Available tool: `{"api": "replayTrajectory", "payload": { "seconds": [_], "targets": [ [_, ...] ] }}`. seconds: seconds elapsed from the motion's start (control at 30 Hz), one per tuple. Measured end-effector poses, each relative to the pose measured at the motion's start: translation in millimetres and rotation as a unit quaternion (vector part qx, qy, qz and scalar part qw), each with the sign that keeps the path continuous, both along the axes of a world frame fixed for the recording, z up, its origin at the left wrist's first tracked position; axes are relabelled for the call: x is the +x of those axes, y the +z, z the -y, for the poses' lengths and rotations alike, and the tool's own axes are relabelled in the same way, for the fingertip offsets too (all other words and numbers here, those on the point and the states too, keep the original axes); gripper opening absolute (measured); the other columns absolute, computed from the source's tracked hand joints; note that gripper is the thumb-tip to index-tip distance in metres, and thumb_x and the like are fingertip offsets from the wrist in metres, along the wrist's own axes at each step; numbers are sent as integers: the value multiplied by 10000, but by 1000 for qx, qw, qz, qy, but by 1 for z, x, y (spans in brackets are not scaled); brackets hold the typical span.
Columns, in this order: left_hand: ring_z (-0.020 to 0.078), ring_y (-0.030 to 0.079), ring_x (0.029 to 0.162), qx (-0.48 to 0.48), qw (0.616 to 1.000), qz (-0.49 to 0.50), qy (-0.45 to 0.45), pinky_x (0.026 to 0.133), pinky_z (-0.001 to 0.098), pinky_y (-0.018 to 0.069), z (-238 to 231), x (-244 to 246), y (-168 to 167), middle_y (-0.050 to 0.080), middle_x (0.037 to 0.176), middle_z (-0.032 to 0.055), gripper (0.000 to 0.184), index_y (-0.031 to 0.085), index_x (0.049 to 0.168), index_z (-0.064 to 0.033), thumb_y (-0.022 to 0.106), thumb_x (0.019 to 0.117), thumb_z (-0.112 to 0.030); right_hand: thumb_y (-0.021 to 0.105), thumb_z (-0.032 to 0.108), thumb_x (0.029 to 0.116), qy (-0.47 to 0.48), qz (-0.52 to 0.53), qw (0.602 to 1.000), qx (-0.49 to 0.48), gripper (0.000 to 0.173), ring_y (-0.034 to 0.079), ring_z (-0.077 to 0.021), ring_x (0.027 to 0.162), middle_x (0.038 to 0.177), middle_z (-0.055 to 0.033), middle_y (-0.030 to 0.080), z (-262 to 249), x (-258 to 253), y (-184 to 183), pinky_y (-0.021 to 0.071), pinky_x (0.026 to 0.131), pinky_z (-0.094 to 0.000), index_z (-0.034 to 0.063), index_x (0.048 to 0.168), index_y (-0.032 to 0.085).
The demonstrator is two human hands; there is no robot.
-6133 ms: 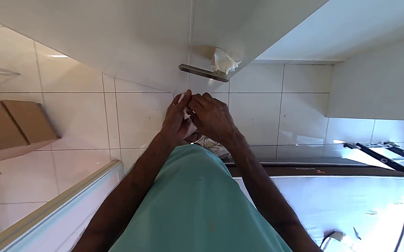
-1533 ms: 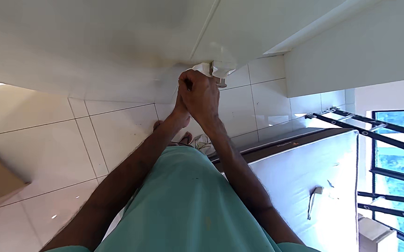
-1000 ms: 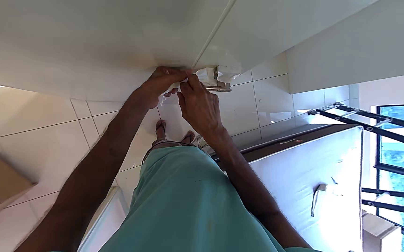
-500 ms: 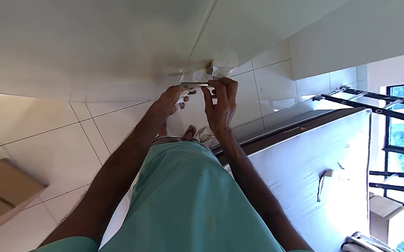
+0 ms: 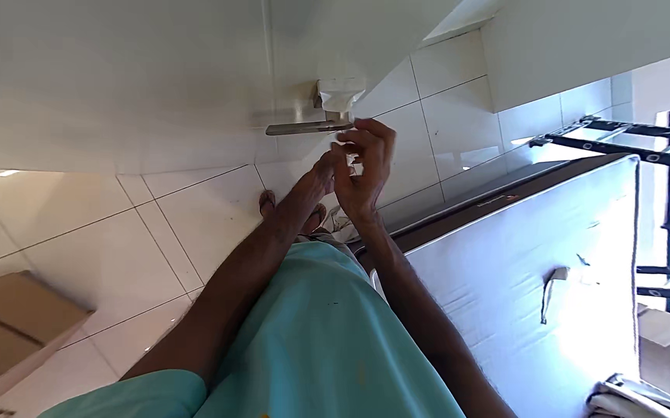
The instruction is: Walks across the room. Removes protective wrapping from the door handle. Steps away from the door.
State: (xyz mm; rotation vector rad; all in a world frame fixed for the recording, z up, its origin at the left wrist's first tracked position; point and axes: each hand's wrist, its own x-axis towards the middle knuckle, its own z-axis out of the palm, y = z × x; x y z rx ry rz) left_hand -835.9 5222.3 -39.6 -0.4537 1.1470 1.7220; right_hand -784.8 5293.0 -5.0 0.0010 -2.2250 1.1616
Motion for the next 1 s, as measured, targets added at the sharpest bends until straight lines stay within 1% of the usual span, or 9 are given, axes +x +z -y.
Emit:
{"api": "replayTrajectory", "payload": {
  "seconds": [0.07,0.2,0.27,0.33,0.47,0.53,0.6,0.7,1.0],
  "targets": [
    [93,573,769,-11,1000,26,-11,680,261,489,-21,-4,1,600,909,17,279,618,1116,-94,432,1100,-302,697,102,944,-103,30,994,8,219,647,-194,931,1164,-191,575,-11,12,-7,586,688,-269,-33,1097,614],
    [77,603,771,55,998,17,34,682,250,519,-34,20,2,630,898,13,358,625,1176,-71,311,1131,-239,722,396,948,-141,226,963,35,464,592,-277,1062,1197,-147,625,-37,11,-26,493,900,-430,48,1249,664],
    [81,567,716,32,999,14,35,646,257,500,-37,30,5,589,853,10,357,607,1136,-78,296,1134,-254,705,390,964,-140,229,961,71,382,616,-274,1008,1131,-114,669,-46,5,-26,474,860,-460,97,1209,722],
    [70,489,550,-20,1000,4,-8,479,212,431,-38,37,7,513,739,1,297,561,1035,-96,341,1131,-271,699,379,972,-130,235,958,100,361,635,-248,935,1036,-82,689,-54,1,-23,470,819,-459,123,1227,727],
    [49,476,549,-64,995,-15,-78,440,183,371,-19,51,10,552,838,-6,265,598,1135,-123,442,1103,-334,642,346,1018,-82,207,962,157,240,638,-222,870,923,-51,694,-65,4,-26,458,798,-435,158,1046,790],
    [32,520,644,-83,991,-71,-72,526,184,400,2,67,12,657,986,-3,378,630,1260,-126,453,1098,-417,620,343,1029,-72,196,962,178,242,623,-233,901,927,-43,682,-71,9,-23,442,802,-432,163,1018,780],
    [67,540,695,-118,978,-169,-18,600,240,443,26,79,16,679,1000,23,374,645,1268,-75,474,1100,-361,621,343,1024,-61,191,966,165,241,601,-245,936,978,-54,662,-75,12,-18,433,806,-442,153,1009,769],
    [25,549,611,-144,942,-285,105,510,187,434,55,84,22,719,950,-5,321,654,1259,-78,459,1104,-281,621,319,1026,-38,194,972,129,225,638,-225,934,1010,-44,696,-81,19,-16,462,807,-439,139,1016,755],
    [40,513,519,-213,917,-237,239,424,161,359,56,78,51,719,870,11,334,679,1058,-85,504,1087,-368,700,316,965,65,240,967,62,198,663,-128,778,869,5,727,-95,35,17,516,758,-395,140,932,783]
  ]
}}
